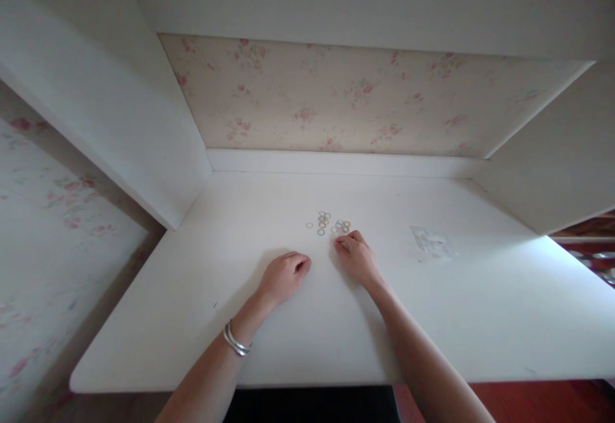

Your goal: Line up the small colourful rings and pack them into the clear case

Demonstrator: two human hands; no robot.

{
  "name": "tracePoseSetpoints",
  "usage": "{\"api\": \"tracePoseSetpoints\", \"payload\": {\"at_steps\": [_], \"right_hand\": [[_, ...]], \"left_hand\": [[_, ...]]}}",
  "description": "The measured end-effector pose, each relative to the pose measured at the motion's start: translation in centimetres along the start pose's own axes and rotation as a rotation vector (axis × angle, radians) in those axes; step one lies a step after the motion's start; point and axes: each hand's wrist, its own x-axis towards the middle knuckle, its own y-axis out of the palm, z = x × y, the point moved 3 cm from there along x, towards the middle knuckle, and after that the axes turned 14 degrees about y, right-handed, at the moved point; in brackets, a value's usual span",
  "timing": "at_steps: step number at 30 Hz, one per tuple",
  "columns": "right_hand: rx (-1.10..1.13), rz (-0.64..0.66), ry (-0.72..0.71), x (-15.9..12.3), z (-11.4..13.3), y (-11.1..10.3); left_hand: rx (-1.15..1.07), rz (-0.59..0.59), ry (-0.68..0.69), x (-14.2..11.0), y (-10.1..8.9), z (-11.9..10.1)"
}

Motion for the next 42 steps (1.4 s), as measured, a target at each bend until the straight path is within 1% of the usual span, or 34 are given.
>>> {"api": "tracePoseSetpoints", "payload": {"at_steps": [3,6,12,17,21,25,28,30,32,34,36,38,40,42], "right_hand": [[-0.004,0.011,-0.022,0.2,0.0,0.1],[0.018,0.006,-0.074,-0.1,0.5,0.0],[0.175,-0.02,-0.265,-3.3,1.7,-0.2],[0.182,-0.005,-0.365,-5.5,2.4,0.3],[0.157,-0.011,-0.405,-5.9,2.9,0.5],[0.14,0.019,-0.433,-5.8,3.2,0.6],[0.218,0.007,-0.391,-5.7,2.9,0.4],[0.323,-0.032,-0.305,-5.4,2.3,-0.1],[0.412,-0.099,-0.197,-5.0,1.4,-0.7],[0.448,-0.165,-0.104,-4.7,0.5,-1.3],[0.453,-0.213,-0.033,-4.3,-0.4,-1.8],[0.452,-0.234,0.016,-3.9,-1.0,-1.9],[0.453,-0.228,0.033,-3.7,-1.4,-1.7],[0.454,-0.207,0.027,-3.4,-1.5,-1.4]], "left_hand": [[0.012,0.004,-0.014,0.0,0.2,0.2],[-0.016,-0.012,-0.03,0.0,0.2,0.6],[-0.137,-0.084,-0.079,0.1,0.0,1.5],[-0.146,-0.099,-0.094,0.3,-0.1,1.7],[-0.13,-0.082,-0.094,0.4,0.0,1.7],[-0.094,-0.072,-0.093,0.5,0.1,1.5],[-0.039,-0.053,-0.102,0.4,0.2,1.2],[-0.004,-0.046,-0.115,0.4,0.3,0.9],[0.012,-0.04,-0.141,0.6,0.4,0.8],[0.02,-0.033,-0.166,1.0,0.5,0.6],[0.036,-0.016,-0.151,1.8,0.7,0.2],[0.059,0.006,-0.094,3.0,1.1,-0.3],[0.086,0.029,-0.042,4.5,1.6,-0.9],[0.127,0.054,-0.027,6.0,2.2,-1.2]]}}
